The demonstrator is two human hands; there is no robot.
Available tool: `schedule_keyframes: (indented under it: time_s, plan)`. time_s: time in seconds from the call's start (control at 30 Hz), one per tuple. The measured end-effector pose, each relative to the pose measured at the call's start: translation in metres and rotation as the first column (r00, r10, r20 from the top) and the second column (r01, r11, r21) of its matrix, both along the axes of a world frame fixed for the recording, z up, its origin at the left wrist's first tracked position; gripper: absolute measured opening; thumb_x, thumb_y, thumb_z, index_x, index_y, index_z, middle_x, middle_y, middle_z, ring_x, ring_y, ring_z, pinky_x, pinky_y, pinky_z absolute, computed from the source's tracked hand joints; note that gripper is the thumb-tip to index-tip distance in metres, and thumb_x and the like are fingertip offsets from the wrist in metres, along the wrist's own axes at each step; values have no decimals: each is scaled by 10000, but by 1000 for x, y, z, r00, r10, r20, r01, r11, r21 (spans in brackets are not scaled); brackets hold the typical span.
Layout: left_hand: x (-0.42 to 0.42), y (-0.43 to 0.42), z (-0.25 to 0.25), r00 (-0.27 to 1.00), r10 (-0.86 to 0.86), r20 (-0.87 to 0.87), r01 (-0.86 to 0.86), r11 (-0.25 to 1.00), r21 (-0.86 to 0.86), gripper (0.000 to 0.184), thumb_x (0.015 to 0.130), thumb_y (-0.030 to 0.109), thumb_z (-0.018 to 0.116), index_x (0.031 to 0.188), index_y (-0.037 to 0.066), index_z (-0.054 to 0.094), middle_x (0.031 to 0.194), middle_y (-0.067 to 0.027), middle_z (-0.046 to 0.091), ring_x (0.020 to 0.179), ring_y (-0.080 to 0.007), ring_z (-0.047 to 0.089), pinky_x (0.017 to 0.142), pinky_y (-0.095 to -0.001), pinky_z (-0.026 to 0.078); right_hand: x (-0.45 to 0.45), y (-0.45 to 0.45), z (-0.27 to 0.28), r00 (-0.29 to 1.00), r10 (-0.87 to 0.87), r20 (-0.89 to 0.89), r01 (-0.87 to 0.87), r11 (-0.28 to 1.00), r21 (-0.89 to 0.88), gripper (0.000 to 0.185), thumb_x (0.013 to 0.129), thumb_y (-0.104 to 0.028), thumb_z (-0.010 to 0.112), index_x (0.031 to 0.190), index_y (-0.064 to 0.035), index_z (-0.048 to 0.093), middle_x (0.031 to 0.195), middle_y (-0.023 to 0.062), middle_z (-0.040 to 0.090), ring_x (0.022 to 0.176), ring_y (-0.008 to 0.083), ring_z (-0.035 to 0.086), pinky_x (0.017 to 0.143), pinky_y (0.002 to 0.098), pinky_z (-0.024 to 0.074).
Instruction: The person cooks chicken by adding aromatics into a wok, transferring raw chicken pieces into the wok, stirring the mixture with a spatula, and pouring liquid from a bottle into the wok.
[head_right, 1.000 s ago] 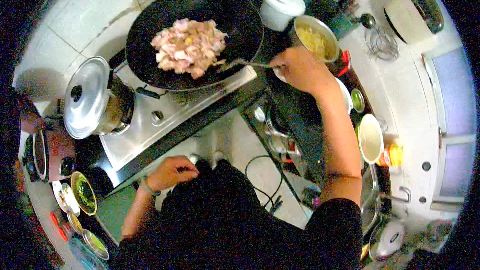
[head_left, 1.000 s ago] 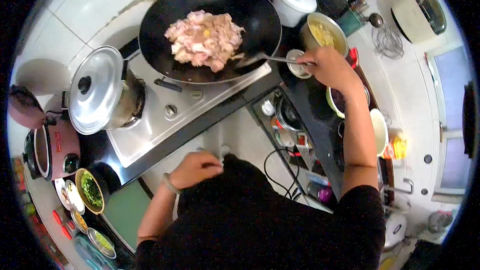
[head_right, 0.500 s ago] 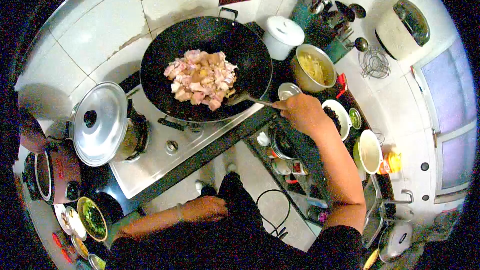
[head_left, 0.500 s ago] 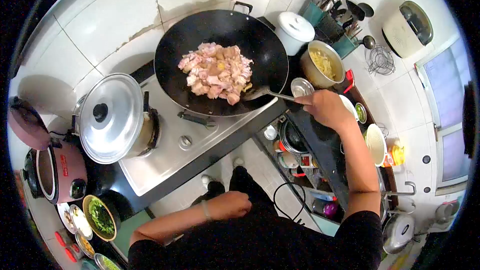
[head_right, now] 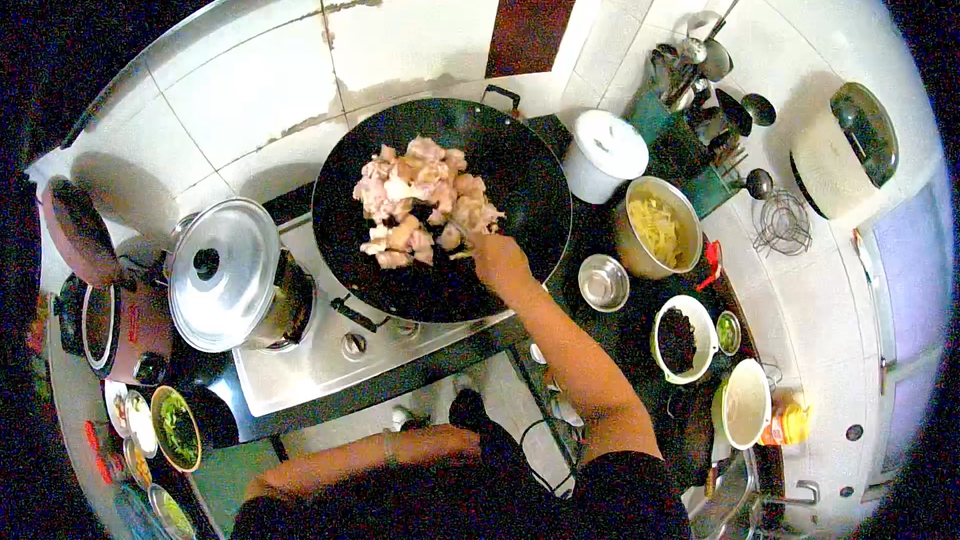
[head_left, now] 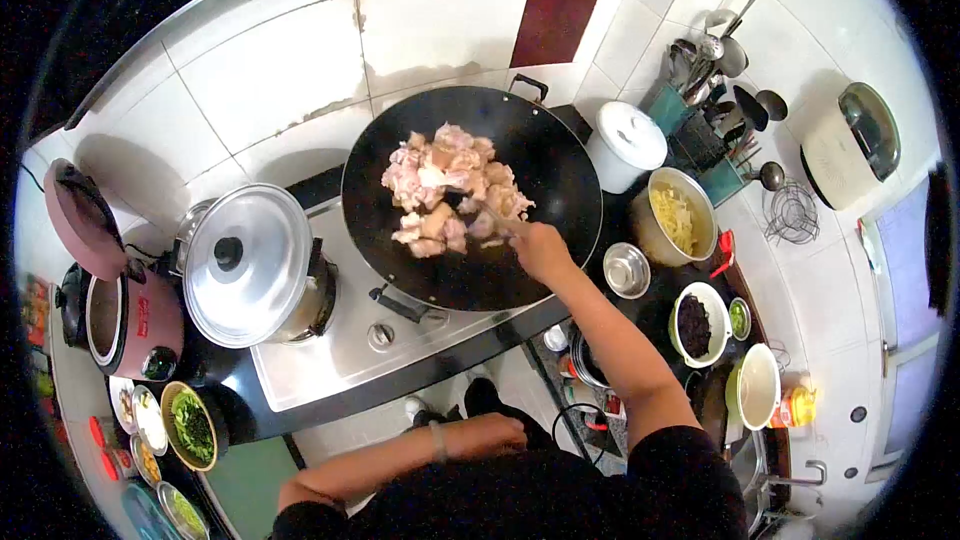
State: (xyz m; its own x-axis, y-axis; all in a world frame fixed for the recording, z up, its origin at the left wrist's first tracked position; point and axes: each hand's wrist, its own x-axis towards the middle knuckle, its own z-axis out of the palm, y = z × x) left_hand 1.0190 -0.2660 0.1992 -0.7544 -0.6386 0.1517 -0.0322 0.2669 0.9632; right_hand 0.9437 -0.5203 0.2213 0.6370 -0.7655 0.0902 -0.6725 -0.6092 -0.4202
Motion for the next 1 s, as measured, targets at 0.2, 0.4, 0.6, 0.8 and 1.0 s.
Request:
schedule_keyframes:
  time_s: [0.2,0.4,0.6,0.8,1.0]
  plan:
    - [36,14,10,739,625,250,-669,642,374,165,817,170,594,881,24,634,799,-76,614,744,-155,577,681,-268,461,-58,-21,60,952,-288,107,158,757,634,300,862,-194,483,1129,-73,548,605,88,564,467,196,539,455,321,452]
    - [86,3,12,75,985,156,-871,-11,491,283,895,254,472,874,1,596,708,-22,566,622,-83,498,560,-215,409,-138,-36,133,974,-178,-136,224,731,644,298,888,-208,449,1123,-46,535,553,49,526,358,100,427,335,246,361]
    - [96,-32,15,-46,997,57,-863,-69,501,252,876,235,514,768,13,567,630,-20,539,545,-78,461,520,-212,377,-121,-78,102,959,3,-282,207,673,710,219,848,-217,480,759,-42,575,506,38,528,367,114,445,339,265,353]
    - [89,-37,12,-158,984,80,-787,-174,592,222,844,191,574,674,59,521,595,-18,539,496,-78,454,473,-208,359,4,-82,9,988,-79,132,-21,781,624,121,785,-120,509,761,-11,554,504,38,454,326,109,374,293,281,297]
    - [89,-35,14,-119,990,73,-793,-139,593,223,849,200,571,676,72,514,597,-17,540,493,-78,454,472,-208,363,-2,-65,21,967,252,39,-253,967,21,327,762,-144,533,1080,-76,574,740,219,601,697,345,597,582,426,480]
